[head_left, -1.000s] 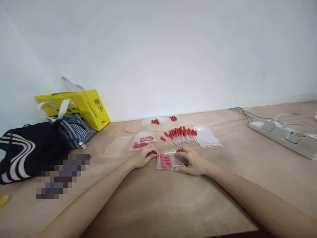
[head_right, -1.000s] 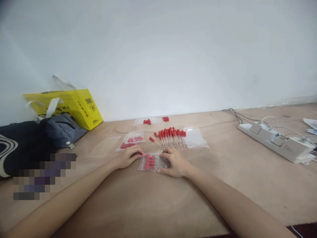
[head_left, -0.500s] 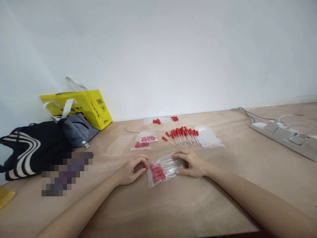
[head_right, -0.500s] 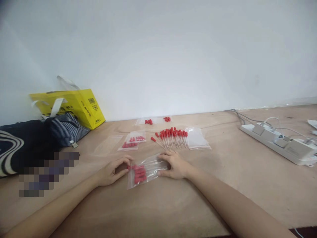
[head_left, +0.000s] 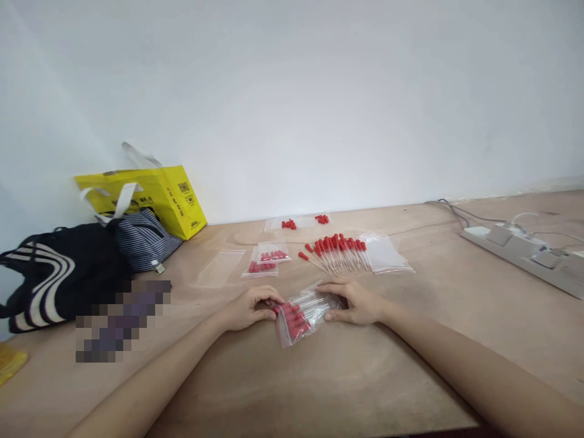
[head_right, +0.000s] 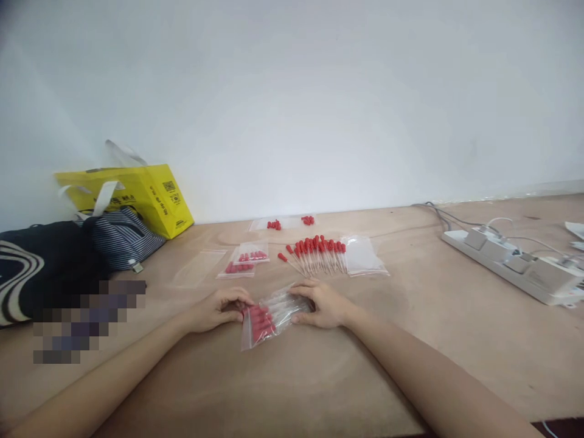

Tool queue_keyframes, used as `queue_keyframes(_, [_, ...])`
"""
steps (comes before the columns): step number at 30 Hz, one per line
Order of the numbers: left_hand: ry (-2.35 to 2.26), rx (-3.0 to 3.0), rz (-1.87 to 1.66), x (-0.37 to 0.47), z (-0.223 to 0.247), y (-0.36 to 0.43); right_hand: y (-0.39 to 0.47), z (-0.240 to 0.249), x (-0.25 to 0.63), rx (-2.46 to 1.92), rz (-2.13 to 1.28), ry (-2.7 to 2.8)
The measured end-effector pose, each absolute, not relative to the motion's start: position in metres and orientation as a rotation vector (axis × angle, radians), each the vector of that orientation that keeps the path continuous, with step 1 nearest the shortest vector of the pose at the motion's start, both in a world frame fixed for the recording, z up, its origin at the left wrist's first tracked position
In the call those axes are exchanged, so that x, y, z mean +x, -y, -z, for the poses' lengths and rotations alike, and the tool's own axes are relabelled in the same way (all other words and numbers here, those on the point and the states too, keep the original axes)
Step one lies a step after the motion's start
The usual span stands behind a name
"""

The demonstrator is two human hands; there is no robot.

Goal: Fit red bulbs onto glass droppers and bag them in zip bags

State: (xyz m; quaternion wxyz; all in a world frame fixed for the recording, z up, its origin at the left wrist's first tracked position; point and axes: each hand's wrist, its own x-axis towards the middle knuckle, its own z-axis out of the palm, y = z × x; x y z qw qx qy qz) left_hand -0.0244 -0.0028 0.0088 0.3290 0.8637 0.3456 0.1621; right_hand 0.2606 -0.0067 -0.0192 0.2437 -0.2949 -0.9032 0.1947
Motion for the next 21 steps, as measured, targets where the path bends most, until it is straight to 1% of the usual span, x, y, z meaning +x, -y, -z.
queue_keyframes(5, [-0.966,2.123,-0.388,-0.023,-0.010,0.006,0.006,0.020,0.261,-0.809,-0.535,2.472])
queue_keyframes(16, [-1.070,2.211,-0.408,-0.015,-0.006,0.017,0.006,0.025,0.261,-0.829,-0.524,2.418])
queue_keyframes(21, [-0.950,2.398,-0.589,-0.018,-0.007,0.023,0.007,0.027,0.258,-0.898,-0.452,2.334])
